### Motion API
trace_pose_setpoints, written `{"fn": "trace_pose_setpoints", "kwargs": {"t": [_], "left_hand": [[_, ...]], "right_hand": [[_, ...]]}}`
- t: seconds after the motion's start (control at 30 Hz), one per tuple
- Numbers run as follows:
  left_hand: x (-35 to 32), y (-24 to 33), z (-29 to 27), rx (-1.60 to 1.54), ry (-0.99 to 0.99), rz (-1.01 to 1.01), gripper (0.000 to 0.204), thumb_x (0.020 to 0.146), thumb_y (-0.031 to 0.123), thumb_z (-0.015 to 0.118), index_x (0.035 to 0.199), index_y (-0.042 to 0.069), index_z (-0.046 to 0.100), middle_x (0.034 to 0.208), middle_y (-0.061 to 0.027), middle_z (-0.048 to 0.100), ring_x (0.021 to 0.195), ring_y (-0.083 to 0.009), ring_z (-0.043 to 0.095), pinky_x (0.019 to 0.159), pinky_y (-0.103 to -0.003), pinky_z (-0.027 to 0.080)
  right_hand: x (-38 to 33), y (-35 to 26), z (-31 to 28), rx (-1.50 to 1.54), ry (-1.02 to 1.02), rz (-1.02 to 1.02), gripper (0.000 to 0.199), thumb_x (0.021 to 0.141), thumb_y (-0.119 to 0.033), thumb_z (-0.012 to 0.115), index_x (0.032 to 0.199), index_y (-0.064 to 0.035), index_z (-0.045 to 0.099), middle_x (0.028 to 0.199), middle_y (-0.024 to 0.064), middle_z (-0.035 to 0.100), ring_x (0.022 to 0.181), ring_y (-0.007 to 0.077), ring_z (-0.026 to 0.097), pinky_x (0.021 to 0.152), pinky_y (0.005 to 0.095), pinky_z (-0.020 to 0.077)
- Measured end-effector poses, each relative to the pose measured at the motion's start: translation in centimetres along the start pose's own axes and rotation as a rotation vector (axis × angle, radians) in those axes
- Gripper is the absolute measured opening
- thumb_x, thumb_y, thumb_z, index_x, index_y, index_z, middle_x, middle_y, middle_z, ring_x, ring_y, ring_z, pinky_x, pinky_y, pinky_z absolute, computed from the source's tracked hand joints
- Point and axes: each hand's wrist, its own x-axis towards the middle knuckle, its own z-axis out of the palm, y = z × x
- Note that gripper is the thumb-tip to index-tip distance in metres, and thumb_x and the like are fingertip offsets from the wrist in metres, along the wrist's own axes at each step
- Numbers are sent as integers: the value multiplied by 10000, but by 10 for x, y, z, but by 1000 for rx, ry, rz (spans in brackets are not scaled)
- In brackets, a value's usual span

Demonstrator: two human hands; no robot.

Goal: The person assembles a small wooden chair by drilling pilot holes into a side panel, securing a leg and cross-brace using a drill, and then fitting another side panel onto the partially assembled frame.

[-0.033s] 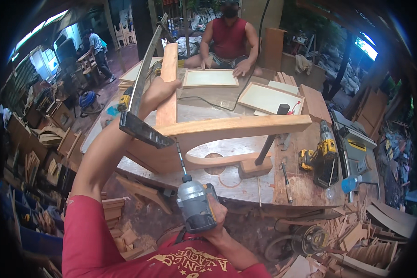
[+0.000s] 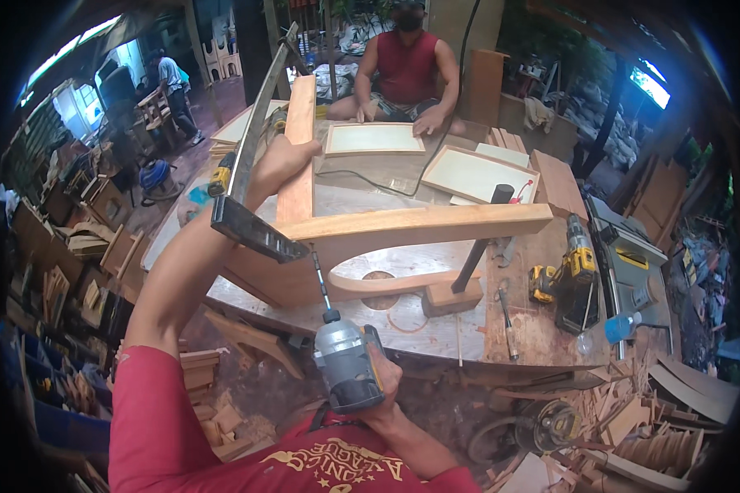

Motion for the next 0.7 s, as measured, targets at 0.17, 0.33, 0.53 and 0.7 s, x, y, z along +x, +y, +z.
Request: {"fn": "trace_pose_setpoints", "kwargs": {"t": [0.17, 0.33, 0.53, 0.7], "left_hand": [[4, -2, 1, 33, 14, -5, 589, 818, 351, 760, 1102, -160, 691, 906, -211, 747, 737, -266, 740, 683, -408, 579], [5, -3, 2, 18, -14, -36, 605, 836, 352, 762, 1155, -153, 668, 897, -201, 740, 748, -258, 747, 664, -385, 580], [-2, -2, 1, -12, 13, 4, 609, 814, 343, 762, 1138, -166, 676, 895, -209, 740, 734, -269, 744, 679, -402, 585], [-2, -1, 0, -2, 20, 44, 620, 812, 349, 762, 1121, -181, 673, 898, -223, 740, 732, -277, 747, 664, -407, 587]], "right_hand": [[3, 3, 5, 34, 5, -15, 349, 811, -160, 795, 1046, 75, 688, 926, 185, 735, 723, 326, 749, 640, 402, 610], [9, 4, 5, 61, -5, -11, 356, 811, -137, 794, 1069, 81, 684, 946, 183, 733, 748, 313, 754, 653, 385, 614], [21, 5, 6, 40, 18, -19, 379, 792, -144, 817, 1085, 63, 694, 964, 178, 728, 773, 314, 757, 668, 389, 618], [24, 10, 10, 5, 3, -108, 415, 806, -149, 813, 1119, 87, 675, 990, 197, 732, 775, 322, 756, 667, 396, 615]]}}
